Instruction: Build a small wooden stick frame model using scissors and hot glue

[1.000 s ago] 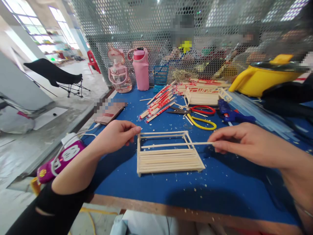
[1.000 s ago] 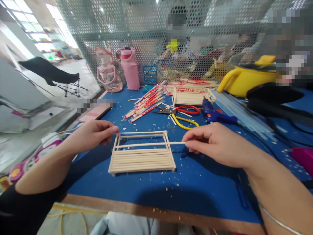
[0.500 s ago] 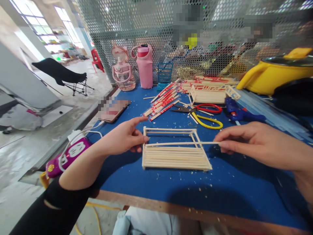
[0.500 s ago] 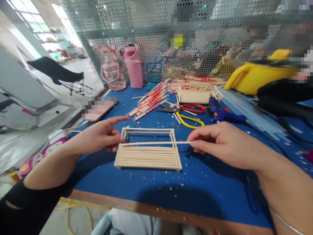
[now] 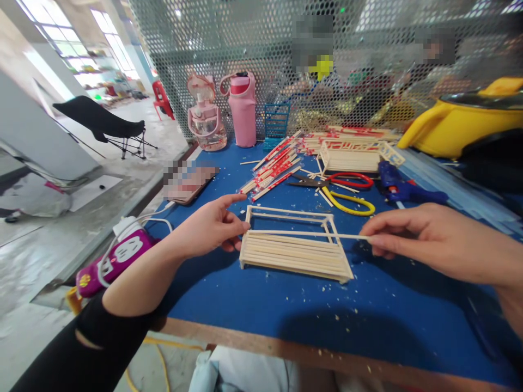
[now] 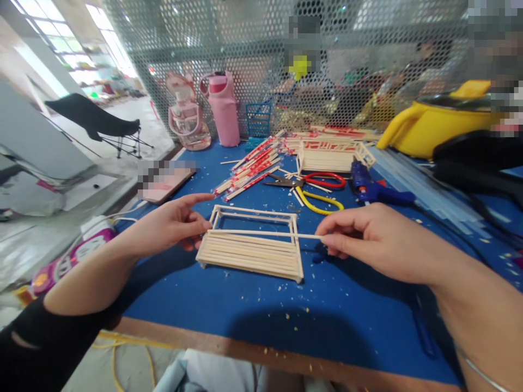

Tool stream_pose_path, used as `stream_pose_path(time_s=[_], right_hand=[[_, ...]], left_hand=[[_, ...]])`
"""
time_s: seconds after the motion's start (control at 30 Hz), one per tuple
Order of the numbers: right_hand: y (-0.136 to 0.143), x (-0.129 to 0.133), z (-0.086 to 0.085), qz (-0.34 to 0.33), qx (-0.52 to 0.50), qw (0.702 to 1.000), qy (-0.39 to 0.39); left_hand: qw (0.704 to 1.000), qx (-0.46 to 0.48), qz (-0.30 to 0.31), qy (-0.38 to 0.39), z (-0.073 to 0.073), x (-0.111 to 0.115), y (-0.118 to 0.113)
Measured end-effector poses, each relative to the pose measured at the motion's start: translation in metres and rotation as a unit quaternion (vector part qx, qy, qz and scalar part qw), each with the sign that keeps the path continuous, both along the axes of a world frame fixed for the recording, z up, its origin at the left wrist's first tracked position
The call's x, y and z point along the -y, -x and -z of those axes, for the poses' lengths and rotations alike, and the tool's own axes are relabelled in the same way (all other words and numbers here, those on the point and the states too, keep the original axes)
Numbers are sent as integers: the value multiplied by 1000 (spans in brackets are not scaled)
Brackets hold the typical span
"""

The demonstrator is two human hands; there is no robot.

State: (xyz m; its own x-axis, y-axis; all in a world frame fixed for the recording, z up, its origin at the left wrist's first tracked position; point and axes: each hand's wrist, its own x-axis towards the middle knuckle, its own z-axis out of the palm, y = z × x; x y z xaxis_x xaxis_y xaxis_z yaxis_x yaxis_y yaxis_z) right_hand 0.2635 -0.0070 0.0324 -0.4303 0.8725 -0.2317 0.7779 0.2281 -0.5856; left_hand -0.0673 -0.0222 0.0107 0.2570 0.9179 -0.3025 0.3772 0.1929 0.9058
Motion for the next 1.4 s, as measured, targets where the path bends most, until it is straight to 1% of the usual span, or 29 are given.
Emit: stream_pose_path(time_s=[0.23, 0.4, 0.7, 0.77, 0.93, 1.2, 1.3, 1.4], right_hand=[[1, 1, 5, -7, -19, 1000, 0], [4, 3, 5, -19, -25, 1000, 0], [7, 4, 5, -30, -22, 999, 17], [8, 5, 6, -39, -17, 999, 8], [17, 6, 10, -58, -3, 997, -50], [25, 11, 18, -18, -53, 998, -37], [27, 12, 19, -11, -48, 997, -54], [29, 12, 15, -26, -37, 996, -82]], left_hand=[[1000, 12, -16, 22, -4, 0, -1], [1000, -2, -3, 18, -5, 0, 0], [1000, 3, 6, 28, -1, -2, 2], [1000, -1, -1, 28, -1, -2, 2], [999, -4, -6, 40, -2, -1, 1], [999, -4, -13, 49, -3, -1, 0], [999, -2, -10, 48, -2, -1, 1], [999, 2, -11, 49, -2, -2, 0]])
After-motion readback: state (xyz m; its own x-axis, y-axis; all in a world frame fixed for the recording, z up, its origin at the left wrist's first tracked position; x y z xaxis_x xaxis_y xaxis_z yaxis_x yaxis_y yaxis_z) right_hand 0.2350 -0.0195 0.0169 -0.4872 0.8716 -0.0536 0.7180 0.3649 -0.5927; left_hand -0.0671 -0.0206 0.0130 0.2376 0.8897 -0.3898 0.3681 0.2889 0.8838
